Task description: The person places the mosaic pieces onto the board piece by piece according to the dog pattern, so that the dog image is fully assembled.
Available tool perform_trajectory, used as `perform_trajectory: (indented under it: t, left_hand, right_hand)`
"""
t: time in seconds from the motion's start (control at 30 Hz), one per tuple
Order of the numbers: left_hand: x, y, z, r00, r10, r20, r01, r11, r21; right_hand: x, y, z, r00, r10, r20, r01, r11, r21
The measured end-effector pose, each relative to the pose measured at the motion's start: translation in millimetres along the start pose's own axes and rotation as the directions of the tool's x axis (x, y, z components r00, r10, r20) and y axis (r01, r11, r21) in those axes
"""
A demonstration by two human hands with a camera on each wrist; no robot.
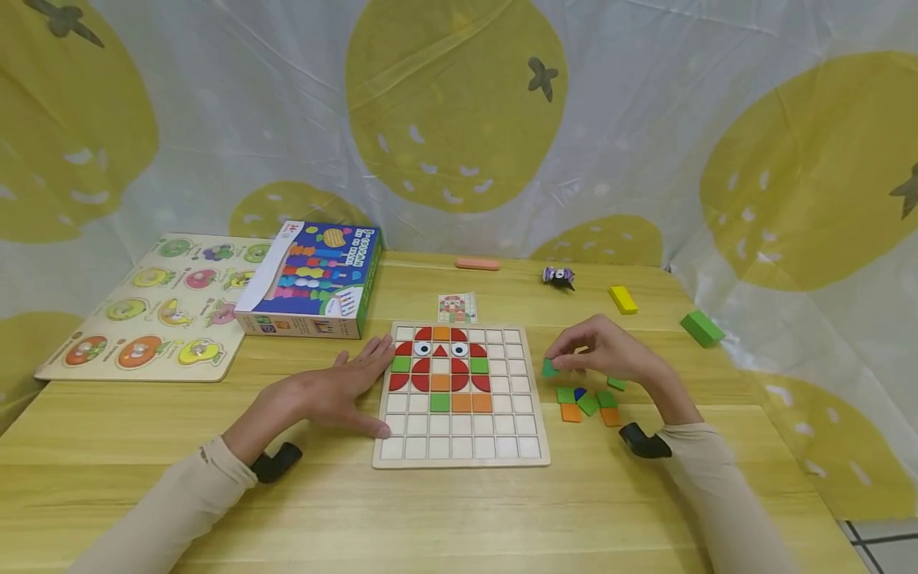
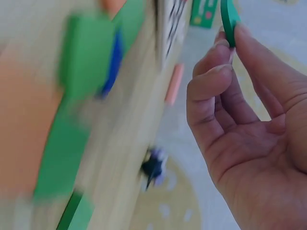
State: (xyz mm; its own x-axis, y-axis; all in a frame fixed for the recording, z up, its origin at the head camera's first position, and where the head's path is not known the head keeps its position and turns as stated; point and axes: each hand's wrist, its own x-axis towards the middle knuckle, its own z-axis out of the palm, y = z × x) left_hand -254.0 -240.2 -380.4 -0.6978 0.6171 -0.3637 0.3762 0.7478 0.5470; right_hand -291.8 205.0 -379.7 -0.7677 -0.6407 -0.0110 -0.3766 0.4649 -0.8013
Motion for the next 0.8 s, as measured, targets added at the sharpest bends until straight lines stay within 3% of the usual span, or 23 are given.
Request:
perform_trajectory:
  t: [0.13,0.23,0.43,0.7,0.8]
  left_hand:
    - [0.4,0.5,0.3,1.000,-0.005,-0.001,0.005,1.000,-0.004]
    - [0.5,0.5,0.5,1.000,-0.009,-0.002,0.009,1.000,-0.007]
    - [-0.2,0.2,0.8,1.000,-0.010,-0.005,0.010,1.000,-0.012]
    - [0.9,-0.5,1.3,1.000,-0.003,-0.007,0.003,1.000,-0.003]
    - [0.8,-0.8,0.7,1.000,-0.001,-0.006,0.001,1.000,-0.001]
  right_hand:
    - [16,-11,12,0.995,-0.075,0.071,0.074,0.997,0.012]
    - [25,-18,23,0.992,-0.079,0.103,0.077,0.997,0.021]
    - [37,-27,44,0.993,-0.030,0.111,0.033,0.999,-0.022]
    - [46,-33,59,0.986,-0.099,0.136,0.114,0.988,-0.106]
    - [46,-37,63,0.990,-0.084,0.114,0.098,0.988,-0.123]
